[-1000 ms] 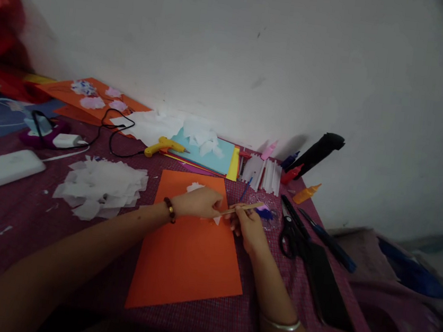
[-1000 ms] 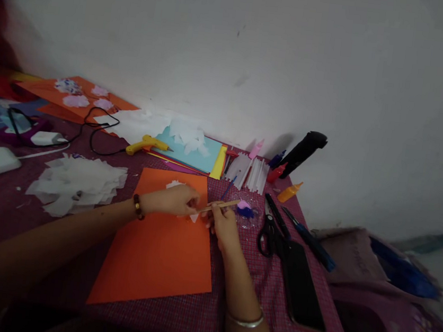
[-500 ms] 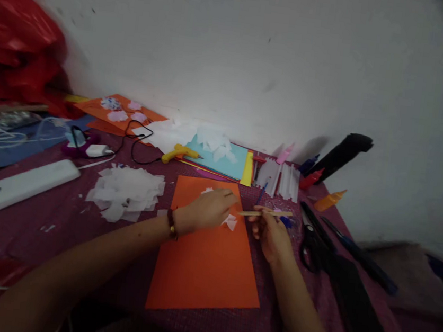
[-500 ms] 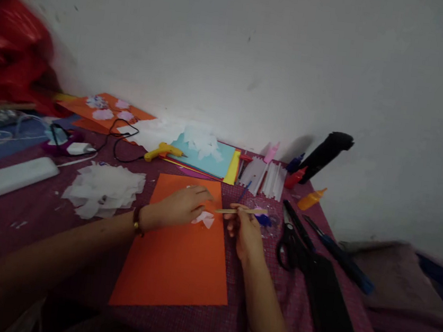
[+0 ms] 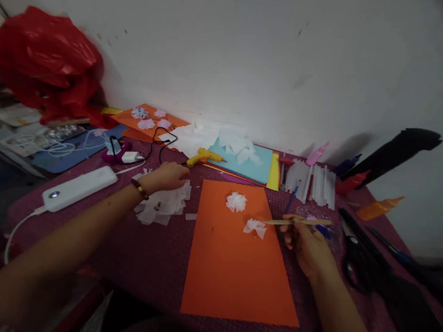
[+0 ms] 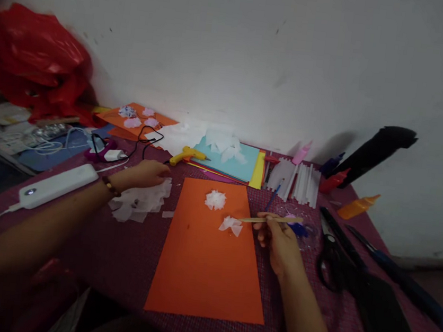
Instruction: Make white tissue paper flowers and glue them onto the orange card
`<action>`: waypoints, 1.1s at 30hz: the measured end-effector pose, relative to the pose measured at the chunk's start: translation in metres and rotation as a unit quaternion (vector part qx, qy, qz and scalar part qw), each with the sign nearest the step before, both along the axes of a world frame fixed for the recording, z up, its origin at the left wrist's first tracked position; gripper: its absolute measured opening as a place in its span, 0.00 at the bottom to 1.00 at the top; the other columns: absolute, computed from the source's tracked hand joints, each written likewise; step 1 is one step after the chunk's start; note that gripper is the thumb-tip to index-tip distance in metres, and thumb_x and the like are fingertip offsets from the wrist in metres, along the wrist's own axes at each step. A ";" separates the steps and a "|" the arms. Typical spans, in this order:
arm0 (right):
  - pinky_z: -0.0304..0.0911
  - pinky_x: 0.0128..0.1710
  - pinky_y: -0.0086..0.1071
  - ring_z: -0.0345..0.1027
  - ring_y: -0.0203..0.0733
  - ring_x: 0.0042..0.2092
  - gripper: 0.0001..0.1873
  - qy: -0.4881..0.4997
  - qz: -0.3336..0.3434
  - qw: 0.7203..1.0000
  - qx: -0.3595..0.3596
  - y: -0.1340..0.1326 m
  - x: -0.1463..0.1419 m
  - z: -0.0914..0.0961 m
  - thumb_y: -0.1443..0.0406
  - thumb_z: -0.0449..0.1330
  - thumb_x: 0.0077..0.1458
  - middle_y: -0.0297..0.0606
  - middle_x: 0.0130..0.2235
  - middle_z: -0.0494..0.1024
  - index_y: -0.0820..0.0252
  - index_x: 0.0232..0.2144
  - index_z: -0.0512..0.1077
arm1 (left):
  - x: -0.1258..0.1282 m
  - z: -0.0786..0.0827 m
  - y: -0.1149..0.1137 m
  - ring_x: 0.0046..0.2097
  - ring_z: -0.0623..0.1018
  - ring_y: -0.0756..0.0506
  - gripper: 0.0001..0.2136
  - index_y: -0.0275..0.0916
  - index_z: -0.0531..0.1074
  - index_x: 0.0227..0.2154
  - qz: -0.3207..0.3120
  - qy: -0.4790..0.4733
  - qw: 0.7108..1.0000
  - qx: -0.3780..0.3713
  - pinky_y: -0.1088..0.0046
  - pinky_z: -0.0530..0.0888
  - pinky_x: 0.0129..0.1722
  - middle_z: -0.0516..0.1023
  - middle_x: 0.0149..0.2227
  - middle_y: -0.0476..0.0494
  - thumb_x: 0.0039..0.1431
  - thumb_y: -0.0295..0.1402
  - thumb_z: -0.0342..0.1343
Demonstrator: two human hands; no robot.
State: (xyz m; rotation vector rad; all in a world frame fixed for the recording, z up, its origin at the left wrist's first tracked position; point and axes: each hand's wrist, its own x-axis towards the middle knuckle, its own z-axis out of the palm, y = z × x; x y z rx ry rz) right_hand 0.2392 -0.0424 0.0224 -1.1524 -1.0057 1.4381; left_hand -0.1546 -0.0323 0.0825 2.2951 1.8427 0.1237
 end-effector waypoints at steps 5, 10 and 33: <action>0.52 0.15 0.25 0.60 0.32 0.18 0.15 -0.011 -0.013 1.000 0.002 0.001 0.000 0.002 0.56 0.65 0.43 0.34 0.22 0.74 0.60 0.30 0.74 | -0.008 0.002 0.001 0.28 0.70 0.49 0.06 0.36 0.73 0.23 0.027 0.048 0.998 -0.017 0.75 0.62 0.30 0.75 0.25 0.45 0.48 0.28 0.51; 0.51 0.15 0.25 0.59 0.31 0.18 0.15 -0.010 -0.012 1.000 -0.006 0.001 -0.001 0.001 0.55 0.65 0.43 0.34 0.22 0.74 0.60 0.31 0.74 | -0.012 0.025 -0.010 0.28 0.71 0.49 0.08 0.36 0.74 0.26 0.055 -0.001 0.998 -0.027 0.76 0.61 0.27 0.75 0.26 0.47 0.49 0.32 0.51; 0.59 0.27 0.30 0.66 0.39 0.27 0.05 -0.234 0.072 0.936 0.254 -0.044 -0.028 0.021 0.65 0.56 0.53 0.32 0.24 0.71 0.56 0.26 0.70 | 0.137 0.001 -0.009 0.21 0.62 0.56 0.08 0.35 0.69 0.25 -0.106 -0.450 0.869 -0.174 0.80 0.60 0.21 0.64 0.20 0.54 0.53 0.35 0.54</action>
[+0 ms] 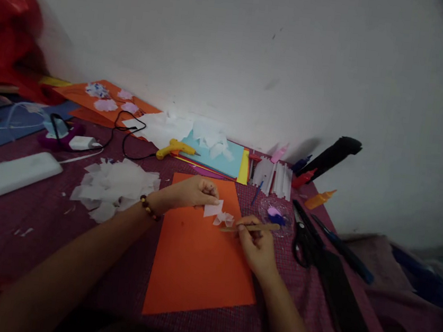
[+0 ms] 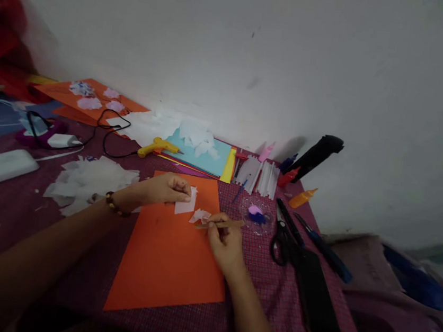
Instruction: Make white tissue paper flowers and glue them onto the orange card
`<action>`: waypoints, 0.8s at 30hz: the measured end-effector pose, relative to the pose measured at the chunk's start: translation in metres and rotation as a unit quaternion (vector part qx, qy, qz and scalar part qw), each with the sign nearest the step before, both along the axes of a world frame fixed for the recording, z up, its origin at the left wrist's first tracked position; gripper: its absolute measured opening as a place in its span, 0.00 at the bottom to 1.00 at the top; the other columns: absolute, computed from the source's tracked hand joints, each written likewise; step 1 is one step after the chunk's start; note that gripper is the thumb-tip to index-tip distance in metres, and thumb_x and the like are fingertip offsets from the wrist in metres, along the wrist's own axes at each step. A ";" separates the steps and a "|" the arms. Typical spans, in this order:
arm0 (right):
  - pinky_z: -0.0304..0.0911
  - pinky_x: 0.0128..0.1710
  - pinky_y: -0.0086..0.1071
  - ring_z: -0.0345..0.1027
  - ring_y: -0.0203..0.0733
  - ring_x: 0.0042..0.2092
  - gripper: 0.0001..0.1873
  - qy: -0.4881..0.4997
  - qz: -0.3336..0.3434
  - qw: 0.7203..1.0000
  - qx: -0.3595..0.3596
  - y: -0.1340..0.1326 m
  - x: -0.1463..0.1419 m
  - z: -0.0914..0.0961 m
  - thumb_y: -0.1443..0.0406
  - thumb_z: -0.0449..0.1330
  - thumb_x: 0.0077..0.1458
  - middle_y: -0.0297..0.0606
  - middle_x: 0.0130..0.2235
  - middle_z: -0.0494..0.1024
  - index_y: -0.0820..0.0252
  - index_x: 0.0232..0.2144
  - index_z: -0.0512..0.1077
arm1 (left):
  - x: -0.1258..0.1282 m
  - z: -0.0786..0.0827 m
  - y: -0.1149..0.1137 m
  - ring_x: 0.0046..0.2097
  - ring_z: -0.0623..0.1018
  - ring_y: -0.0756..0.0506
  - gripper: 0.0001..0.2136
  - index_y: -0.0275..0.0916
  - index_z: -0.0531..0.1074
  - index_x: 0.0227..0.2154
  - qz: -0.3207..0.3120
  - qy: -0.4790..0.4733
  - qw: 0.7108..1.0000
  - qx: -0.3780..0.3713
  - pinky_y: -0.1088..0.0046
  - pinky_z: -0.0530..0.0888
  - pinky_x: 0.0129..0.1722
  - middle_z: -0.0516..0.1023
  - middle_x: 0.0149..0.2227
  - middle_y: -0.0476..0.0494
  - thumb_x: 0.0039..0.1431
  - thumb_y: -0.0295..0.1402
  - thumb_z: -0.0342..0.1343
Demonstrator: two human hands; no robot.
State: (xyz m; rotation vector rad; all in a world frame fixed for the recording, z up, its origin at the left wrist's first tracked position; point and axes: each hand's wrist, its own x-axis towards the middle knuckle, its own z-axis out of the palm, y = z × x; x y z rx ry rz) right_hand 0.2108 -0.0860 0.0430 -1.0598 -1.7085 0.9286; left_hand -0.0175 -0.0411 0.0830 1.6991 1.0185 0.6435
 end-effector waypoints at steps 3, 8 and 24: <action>0.59 0.29 0.31 0.66 0.39 0.28 0.06 -0.019 0.001 1.000 -0.003 0.004 -0.001 -0.006 0.65 0.54 0.56 0.33 0.25 0.71 0.56 0.28 0.69 | 0.000 -0.022 0.005 0.20 0.63 0.56 0.08 0.36 0.68 0.27 0.002 -0.045 0.998 -0.039 0.80 0.62 0.21 0.64 0.20 0.55 0.53 0.36 0.55; 0.62 0.35 0.32 0.69 0.40 0.32 0.07 -0.001 0.015 1.000 -0.025 0.010 -0.005 -0.014 0.64 0.54 0.57 0.34 0.27 0.72 0.56 0.28 0.69 | -0.010 -0.034 0.005 0.19 0.65 0.55 0.07 0.37 0.66 0.28 -0.001 -0.048 0.994 -0.100 0.79 0.63 0.21 0.65 0.19 0.56 0.53 0.35 0.55; 0.67 0.33 0.31 0.73 0.40 0.30 0.05 0.037 -0.025 0.999 -0.024 0.016 -0.007 -0.016 0.64 0.54 0.58 0.33 0.26 0.75 0.57 0.30 0.68 | 0.016 -0.044 -0.005 0.27 0.67 0.53 0.01 0.36 0.69 0.25 -0.065 0.037 0.997 0.004 0.78 0.61 0.27 0.70 0.24 0.52 0.48 0.27 0.54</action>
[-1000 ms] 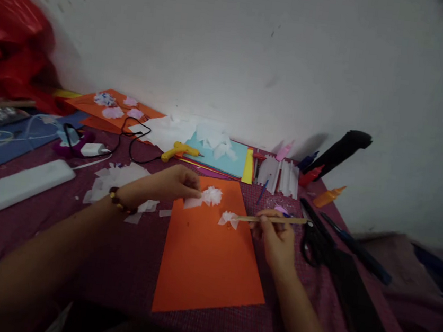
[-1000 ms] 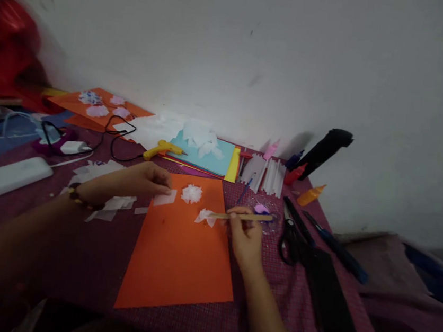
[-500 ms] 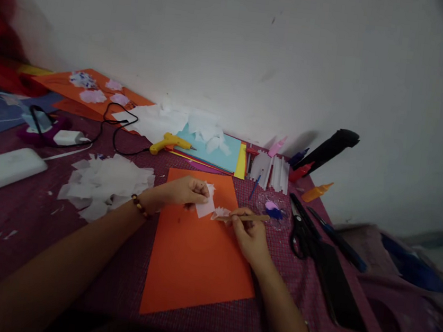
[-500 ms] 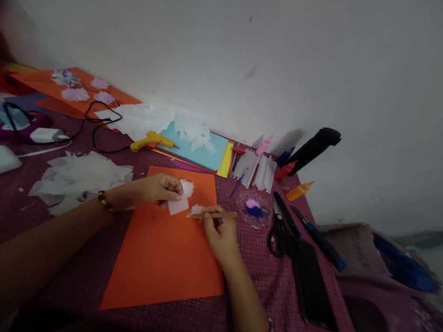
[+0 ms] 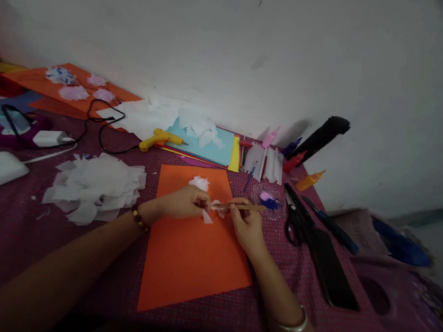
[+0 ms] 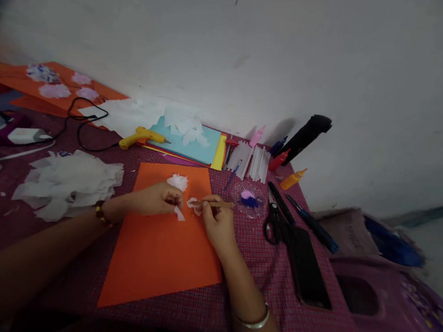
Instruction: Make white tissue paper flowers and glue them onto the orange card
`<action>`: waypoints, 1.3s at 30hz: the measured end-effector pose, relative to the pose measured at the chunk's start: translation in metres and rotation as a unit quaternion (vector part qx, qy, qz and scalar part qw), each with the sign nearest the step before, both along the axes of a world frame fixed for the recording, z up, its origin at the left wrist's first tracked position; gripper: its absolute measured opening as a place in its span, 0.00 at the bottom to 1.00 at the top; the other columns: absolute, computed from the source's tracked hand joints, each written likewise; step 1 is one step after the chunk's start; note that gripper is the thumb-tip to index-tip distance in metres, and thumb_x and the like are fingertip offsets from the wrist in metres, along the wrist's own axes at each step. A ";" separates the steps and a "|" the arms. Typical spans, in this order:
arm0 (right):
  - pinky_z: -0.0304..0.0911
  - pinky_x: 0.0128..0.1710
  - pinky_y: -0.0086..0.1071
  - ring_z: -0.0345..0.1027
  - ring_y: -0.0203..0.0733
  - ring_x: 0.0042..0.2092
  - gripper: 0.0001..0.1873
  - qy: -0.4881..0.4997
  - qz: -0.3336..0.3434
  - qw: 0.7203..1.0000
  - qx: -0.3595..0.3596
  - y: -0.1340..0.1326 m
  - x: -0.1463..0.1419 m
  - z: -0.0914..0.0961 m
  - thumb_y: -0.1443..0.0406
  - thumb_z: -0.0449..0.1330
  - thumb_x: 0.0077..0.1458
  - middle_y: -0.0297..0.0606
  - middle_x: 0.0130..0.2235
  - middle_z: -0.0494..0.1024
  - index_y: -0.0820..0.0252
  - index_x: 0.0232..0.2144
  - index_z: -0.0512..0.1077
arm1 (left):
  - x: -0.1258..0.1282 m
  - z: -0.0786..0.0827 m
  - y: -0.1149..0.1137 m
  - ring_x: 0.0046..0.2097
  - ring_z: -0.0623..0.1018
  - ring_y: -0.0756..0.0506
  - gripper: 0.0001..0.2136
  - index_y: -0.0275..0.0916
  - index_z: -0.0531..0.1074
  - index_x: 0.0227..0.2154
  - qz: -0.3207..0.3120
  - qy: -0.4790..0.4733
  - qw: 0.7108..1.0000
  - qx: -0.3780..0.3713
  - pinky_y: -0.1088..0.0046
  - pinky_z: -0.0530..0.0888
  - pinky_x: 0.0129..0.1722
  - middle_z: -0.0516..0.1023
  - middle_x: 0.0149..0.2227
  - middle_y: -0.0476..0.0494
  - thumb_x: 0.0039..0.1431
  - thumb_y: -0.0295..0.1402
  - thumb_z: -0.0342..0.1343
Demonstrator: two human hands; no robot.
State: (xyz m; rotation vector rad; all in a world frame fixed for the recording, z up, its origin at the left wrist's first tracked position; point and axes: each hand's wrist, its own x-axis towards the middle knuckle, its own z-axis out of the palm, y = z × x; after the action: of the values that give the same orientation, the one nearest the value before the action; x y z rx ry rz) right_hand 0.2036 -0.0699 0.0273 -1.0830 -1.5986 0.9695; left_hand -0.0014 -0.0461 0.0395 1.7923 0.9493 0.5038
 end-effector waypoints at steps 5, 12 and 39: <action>0.66 0.32 0.30 0.72 0.38 0.30 0.05 -0.003 -0.009 1.000 0.006 0.001 0.002 0.000 0.65 0.54 0.57 0.32 0.27 0.75 0.58 0.30 0.68 | 0.010 -0.011 0.001 0.28 0.65 0.52 0.07 0.35 0.68 0.20 0.034 0.073 0.982 0.172 0.76 0.60 0.29 0.68 0.24 0.51 0.51 0.24 0.51; 0.56 0.20 0.26 0.62 0.34 0.20 0.04 0.024 -0.075 0.997 0.004 -0.007 0.006 0.008 0.64 0.54 0.56 0.30 0.23 0.73 0.58 0.32 0.68 | 0.013 -0.022 0.005 0.30 0.69 0.51 0.06 0.35 0.73 0.26 0.047 0.042 0.985 0.159 0.77 0.63 0.31 0.73 0.27 0.49 0.51 0.23 0.51; 0.63 0.33 0.30 0.73 0.41 0.33 0.08 -0.296 0.009 0.942 0.159 -0.021 -0.004 0.010 0.69 0.50 0.59 0.37 0.33 0.77 0.56 0.35 0.69 | 0.018 -0.016 0.004 0.32 0.72 0.50 0.11 0.35 0.70 0.27 0.084 0.049 0.979 0.177 0.74 0.67 0.33 0.75 0.29 0.46 0.51 0.17 0.45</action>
State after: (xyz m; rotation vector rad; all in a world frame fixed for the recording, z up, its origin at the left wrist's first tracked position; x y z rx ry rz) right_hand 0.1993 -0.0904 0.0376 -1.1919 -2.1609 0.3744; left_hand 0.0169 -0.0422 0.0232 2.0792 1.1407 0.7318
